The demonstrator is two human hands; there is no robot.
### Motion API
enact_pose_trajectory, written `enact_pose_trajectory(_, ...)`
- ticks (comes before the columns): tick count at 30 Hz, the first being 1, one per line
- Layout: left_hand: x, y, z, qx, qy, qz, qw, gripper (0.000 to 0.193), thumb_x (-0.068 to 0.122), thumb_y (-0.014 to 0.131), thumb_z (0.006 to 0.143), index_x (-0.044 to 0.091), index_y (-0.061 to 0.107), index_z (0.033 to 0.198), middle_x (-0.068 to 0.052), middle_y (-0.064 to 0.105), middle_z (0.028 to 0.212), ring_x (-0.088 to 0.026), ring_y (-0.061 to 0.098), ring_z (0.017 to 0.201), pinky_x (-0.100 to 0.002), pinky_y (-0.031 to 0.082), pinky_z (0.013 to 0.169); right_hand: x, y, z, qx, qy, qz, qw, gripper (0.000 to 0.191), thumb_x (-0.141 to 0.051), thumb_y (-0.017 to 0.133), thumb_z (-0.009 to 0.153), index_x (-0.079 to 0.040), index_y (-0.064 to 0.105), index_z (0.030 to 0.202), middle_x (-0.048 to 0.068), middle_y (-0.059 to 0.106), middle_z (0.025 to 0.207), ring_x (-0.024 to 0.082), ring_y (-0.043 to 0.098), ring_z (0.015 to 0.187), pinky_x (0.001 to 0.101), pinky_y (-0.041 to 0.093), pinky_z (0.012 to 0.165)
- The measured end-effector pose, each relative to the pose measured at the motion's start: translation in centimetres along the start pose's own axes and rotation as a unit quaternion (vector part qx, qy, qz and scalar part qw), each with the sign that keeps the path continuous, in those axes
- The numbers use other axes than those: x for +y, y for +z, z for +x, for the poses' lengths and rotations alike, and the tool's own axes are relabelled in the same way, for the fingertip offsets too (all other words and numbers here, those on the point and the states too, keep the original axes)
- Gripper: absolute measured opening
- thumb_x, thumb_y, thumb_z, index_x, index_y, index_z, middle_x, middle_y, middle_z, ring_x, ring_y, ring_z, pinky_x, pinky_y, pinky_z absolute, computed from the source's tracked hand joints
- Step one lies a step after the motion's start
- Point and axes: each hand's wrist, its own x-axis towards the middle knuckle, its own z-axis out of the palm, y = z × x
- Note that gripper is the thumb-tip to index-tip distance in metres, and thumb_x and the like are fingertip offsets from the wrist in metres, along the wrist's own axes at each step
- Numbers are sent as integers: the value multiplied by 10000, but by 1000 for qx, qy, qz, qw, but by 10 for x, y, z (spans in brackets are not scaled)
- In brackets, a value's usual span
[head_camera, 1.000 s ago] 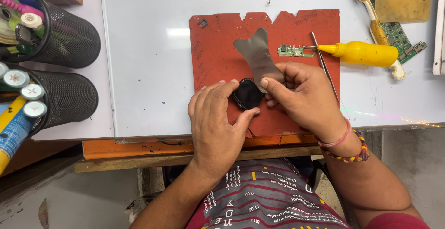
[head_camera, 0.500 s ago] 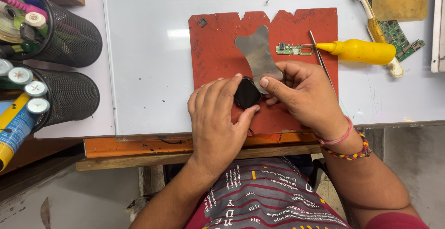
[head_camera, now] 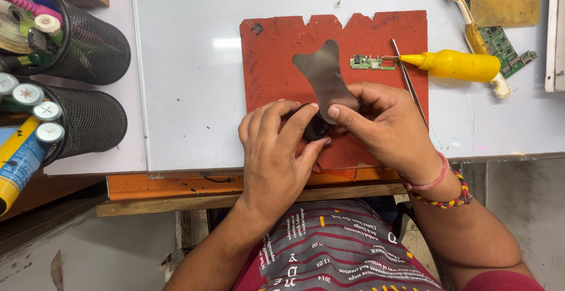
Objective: The person disassembles a smartwatch on a workbench, using a metal prying tool and tweezers to remove the back cover and internal components. They clean the exposed circuit board with a toothbrush and a yellow liquid from a bottle, then reposition the components.
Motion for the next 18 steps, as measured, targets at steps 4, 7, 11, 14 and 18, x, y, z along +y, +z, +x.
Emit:
enact_pose_trajectory(4,-10,0,-5,13,7,-10,1000,561,239,888,807,135,645,1302,-64,597,1258,-279,562,1227,-494,354,1117,6,8,2,-5,-8,5,1000,260,-107,706,971,35,714,1188,41,751,970,75,700,859,240,599,767)
enact_pose_trajectory(7,-15,1,-7,5,4,-6,1000,544,239,887,807,152,655,1291,-58,604,1255,-268,568,1229,-486,350,1122,10,10,8,-10,12,17,1000,256,-118,702,968,31,721,1176,35,758,970,76,703,840,238,597,750)
enact_pose_trajectory(11,-18,1,-7,-3,6,-1,1000,553,264,883,813,162,657,1307,-69,601,1256,-263,568,1213,-483,342,1111,13,9,11,-7,34,21,999,259,-126,704,959,23,724,1170,37,760,950,82,705,807,237,592,725)
enact_pose_trajectory(14,-18,0,-7,-2,8,3,1000,558,272,881,816,168,661,1318,-75,601,1259,-262,568,1209,-485,341,1109,14,8,11,-5,40,33,999,265,-125,708,955,21,724,1176,38,758,943,83,702,793,235,587,716)
enact_pose_trajectory(18,-18,0,-9,6,7,2,1000,546,274,884,813,166,668,1302,-76,607,1261,-263,572,1209,-487,345,1111,14,9,9,-1,47,35,998,272,-122,720,944,23,726,1175,43,754,923,81,696,775,232,580,702)
